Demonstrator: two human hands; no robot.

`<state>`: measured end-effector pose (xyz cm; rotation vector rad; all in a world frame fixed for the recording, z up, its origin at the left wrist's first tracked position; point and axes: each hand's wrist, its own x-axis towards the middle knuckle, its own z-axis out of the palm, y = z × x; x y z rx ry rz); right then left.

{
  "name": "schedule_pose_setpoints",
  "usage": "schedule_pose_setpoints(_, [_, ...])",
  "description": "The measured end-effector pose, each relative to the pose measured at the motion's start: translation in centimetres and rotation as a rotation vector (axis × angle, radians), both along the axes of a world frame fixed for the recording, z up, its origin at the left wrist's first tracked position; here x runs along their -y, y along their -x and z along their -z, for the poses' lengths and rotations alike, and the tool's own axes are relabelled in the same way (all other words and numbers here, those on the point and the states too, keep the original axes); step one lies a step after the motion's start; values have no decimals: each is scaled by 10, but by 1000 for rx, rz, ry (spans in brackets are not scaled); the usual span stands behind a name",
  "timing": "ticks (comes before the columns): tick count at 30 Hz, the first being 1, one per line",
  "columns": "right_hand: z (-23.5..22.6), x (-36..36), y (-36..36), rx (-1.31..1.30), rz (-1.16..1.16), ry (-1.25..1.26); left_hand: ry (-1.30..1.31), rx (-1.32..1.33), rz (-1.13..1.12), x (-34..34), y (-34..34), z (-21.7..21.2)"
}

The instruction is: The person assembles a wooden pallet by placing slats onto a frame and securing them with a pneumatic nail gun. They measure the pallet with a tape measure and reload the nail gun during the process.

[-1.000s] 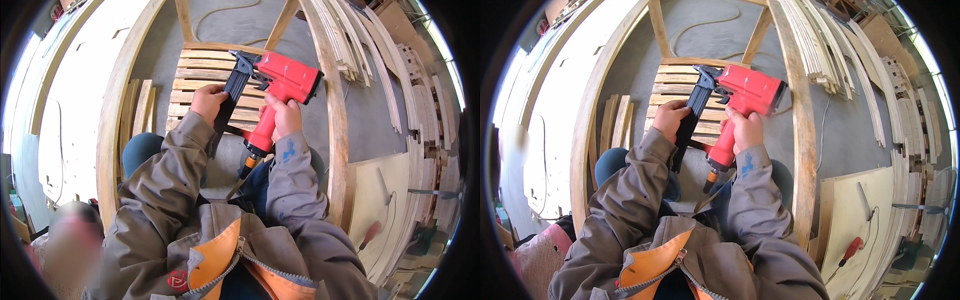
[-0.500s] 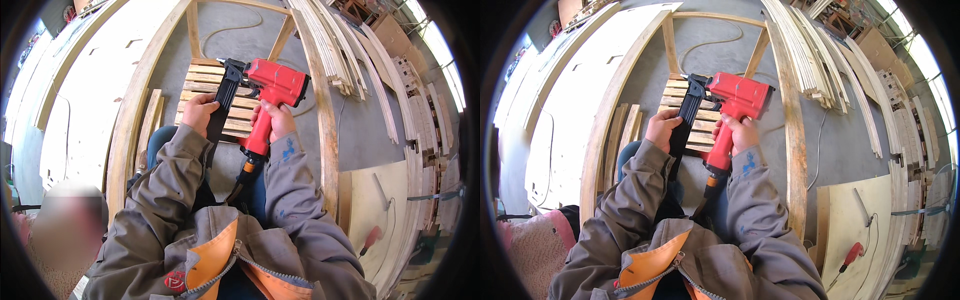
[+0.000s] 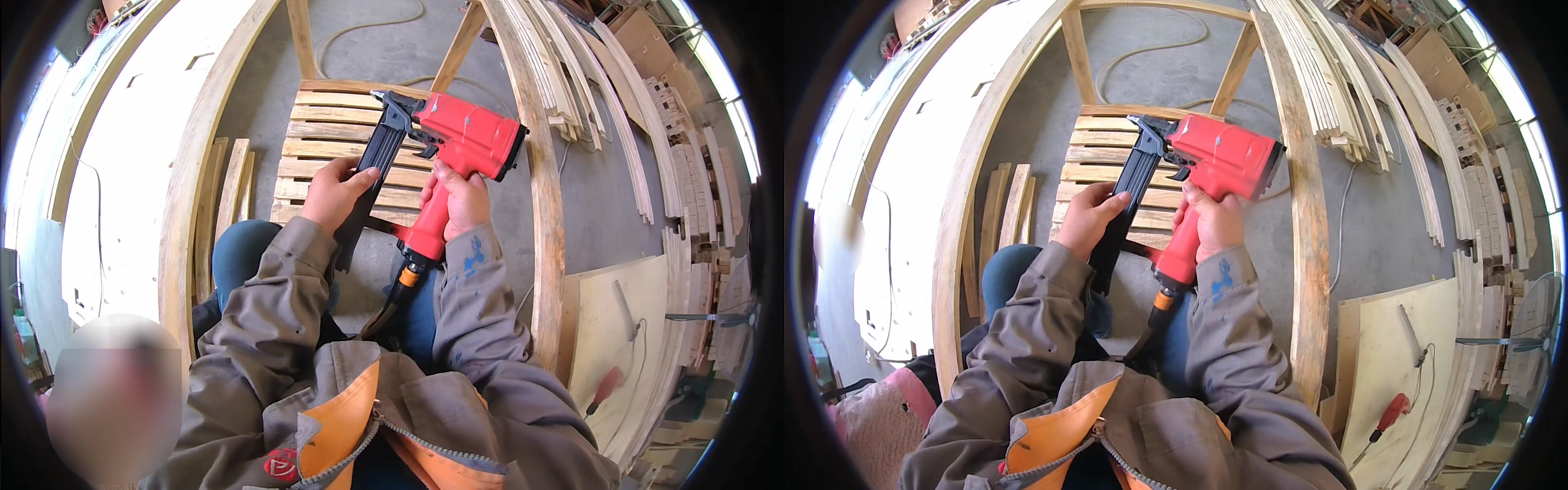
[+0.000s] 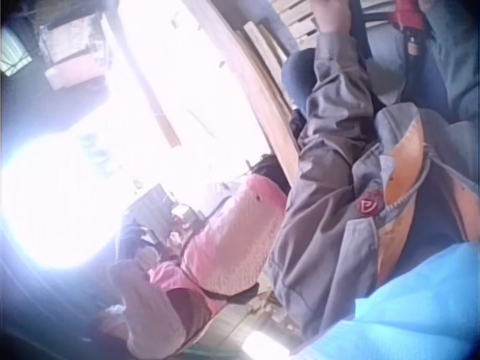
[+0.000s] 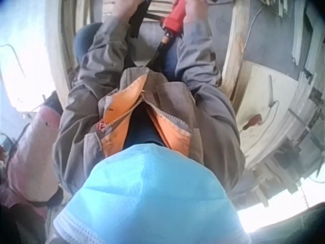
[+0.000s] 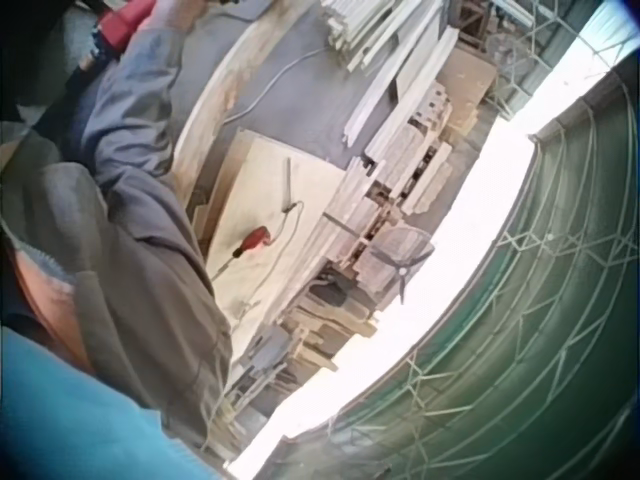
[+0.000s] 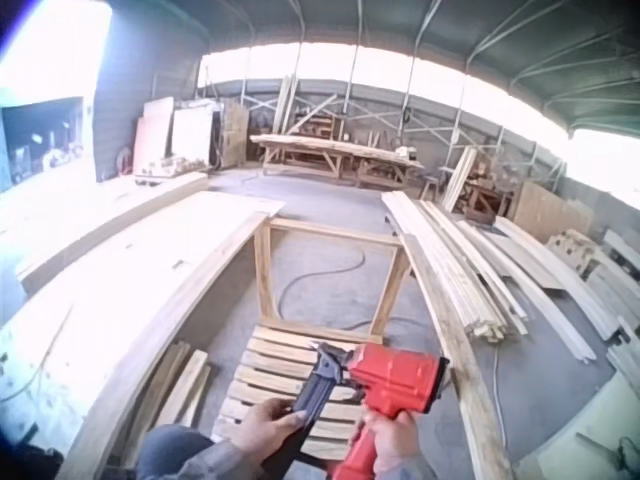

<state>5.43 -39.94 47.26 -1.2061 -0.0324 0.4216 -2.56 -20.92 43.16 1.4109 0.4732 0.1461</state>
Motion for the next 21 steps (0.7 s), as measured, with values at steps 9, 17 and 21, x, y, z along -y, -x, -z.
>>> schedule_pose_setpoints(9, [-5,-4,3,-31,-11,-38,140,123,-87,-1,-14,-13])
schedule_pose_setpoints(17, [0,0,4,-72,-72,-98,-119,194,-96,-6,-31,-43])
schedule_pose_setpoints(21, [-5,1,7,-83,-90,-131,-306,165,-139,-19,-44,-51])
